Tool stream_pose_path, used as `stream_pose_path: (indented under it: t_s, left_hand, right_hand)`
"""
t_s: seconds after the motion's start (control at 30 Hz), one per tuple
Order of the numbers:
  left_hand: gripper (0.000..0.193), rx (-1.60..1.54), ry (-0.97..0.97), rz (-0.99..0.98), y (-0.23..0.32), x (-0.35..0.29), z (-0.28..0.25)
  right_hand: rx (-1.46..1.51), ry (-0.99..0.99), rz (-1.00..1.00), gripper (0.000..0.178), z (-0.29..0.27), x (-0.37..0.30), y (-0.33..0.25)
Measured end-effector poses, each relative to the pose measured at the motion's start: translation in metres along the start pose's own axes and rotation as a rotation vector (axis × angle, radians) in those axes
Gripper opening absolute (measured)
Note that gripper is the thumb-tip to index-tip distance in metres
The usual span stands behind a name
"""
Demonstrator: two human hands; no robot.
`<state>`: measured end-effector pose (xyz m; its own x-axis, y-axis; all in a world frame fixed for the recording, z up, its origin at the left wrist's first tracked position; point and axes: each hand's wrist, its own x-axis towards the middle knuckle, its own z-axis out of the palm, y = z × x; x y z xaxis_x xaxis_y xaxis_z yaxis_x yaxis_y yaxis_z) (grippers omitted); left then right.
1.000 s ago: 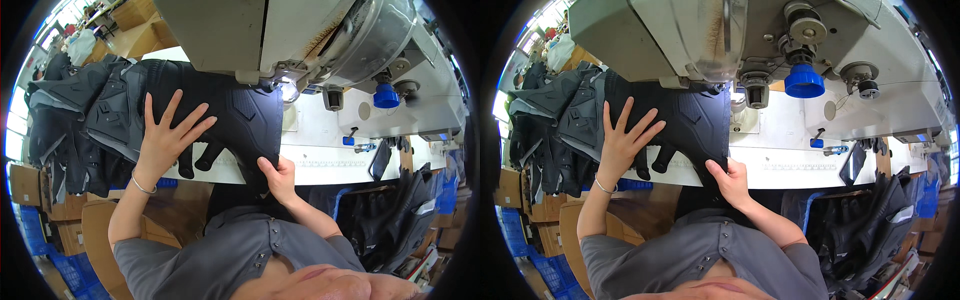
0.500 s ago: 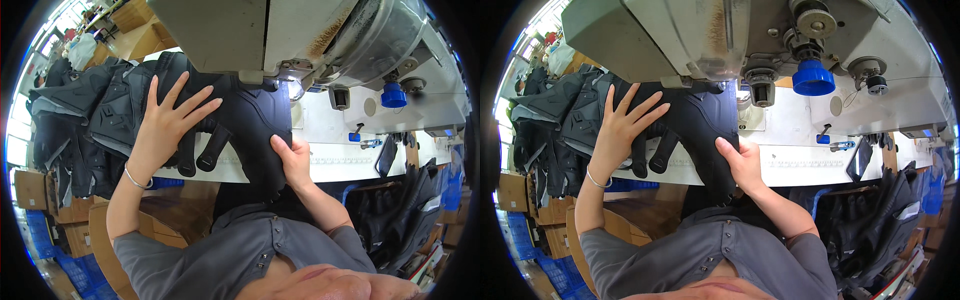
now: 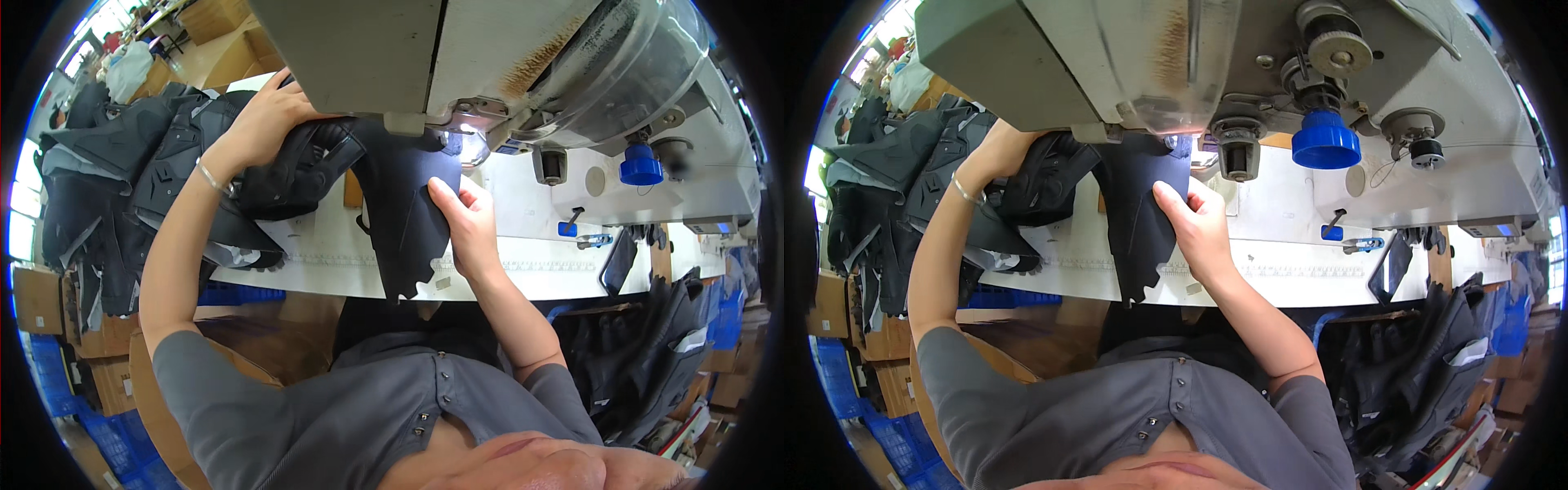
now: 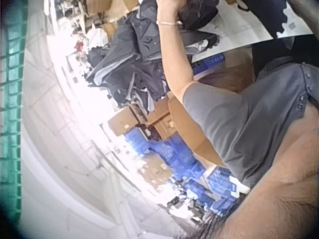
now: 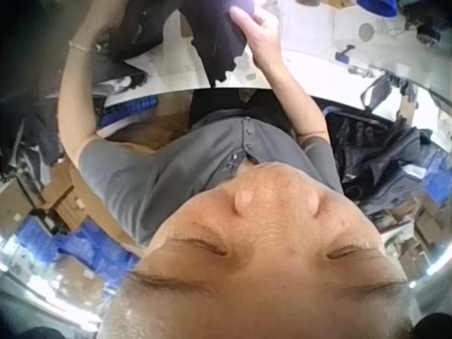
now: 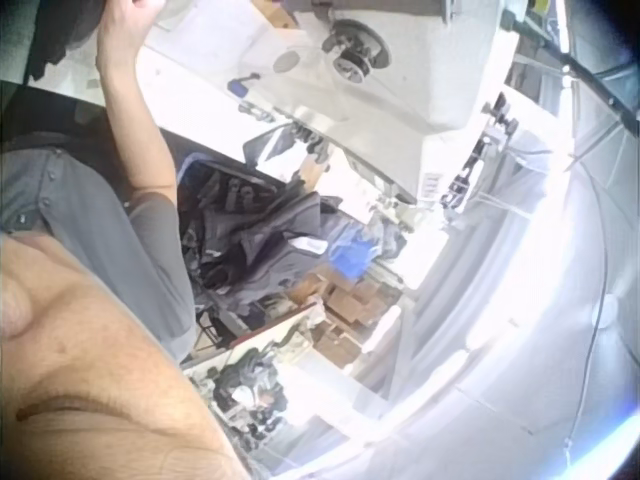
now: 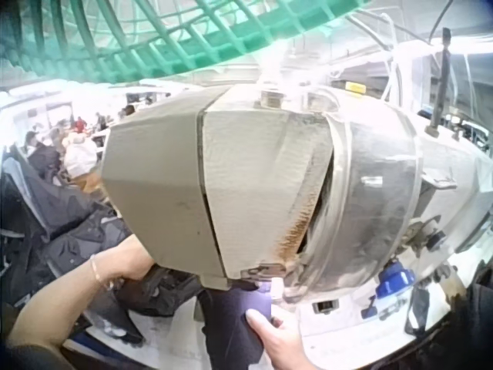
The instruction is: The person picks up a boot upper and stitches its panels using a sewing machine, turning and guiding the material under the needle.
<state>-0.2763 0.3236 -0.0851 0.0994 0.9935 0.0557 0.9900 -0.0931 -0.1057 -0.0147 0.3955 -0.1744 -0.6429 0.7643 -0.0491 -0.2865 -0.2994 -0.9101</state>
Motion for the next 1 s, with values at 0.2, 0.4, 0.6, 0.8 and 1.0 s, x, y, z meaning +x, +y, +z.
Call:
stream_pose_path:
  t_s: [0.2,0.4,0.6,0.8,1.0]
  left_hand:
    - [0.075,0.097,0.043,0.036,-0.005,0.003,0.006]
    - [0.075,0.494,0.251,0.124,-0.003,-0.001,0.02]
    - [0.049,0.614,0.527,0.059,0.016,-0.028,0.006]
    - [0.039,0.713,0.577,-0.015,0.053,-0.073,-0.022]
    - [0.046,0.742,0.407,-0.179,0.051,-0.136,-0.038]
  right_hand:
    - [-0.013,-0.025,-0.018,0.016,-0.004,0.003,0.005]
    - [-0.1,0.047,-0.155,0.015,-0.024,0.006,0.02]
    - [0.098,-0.057,-0.068,0.028,-0.034,0.013,0.03]
    - [0.077,-0.047,-0.036,0.032,-0.022,0.002,0.023]
    - [-0.019,-0.424,0.013,0.03,0.005,0.007,0.045]
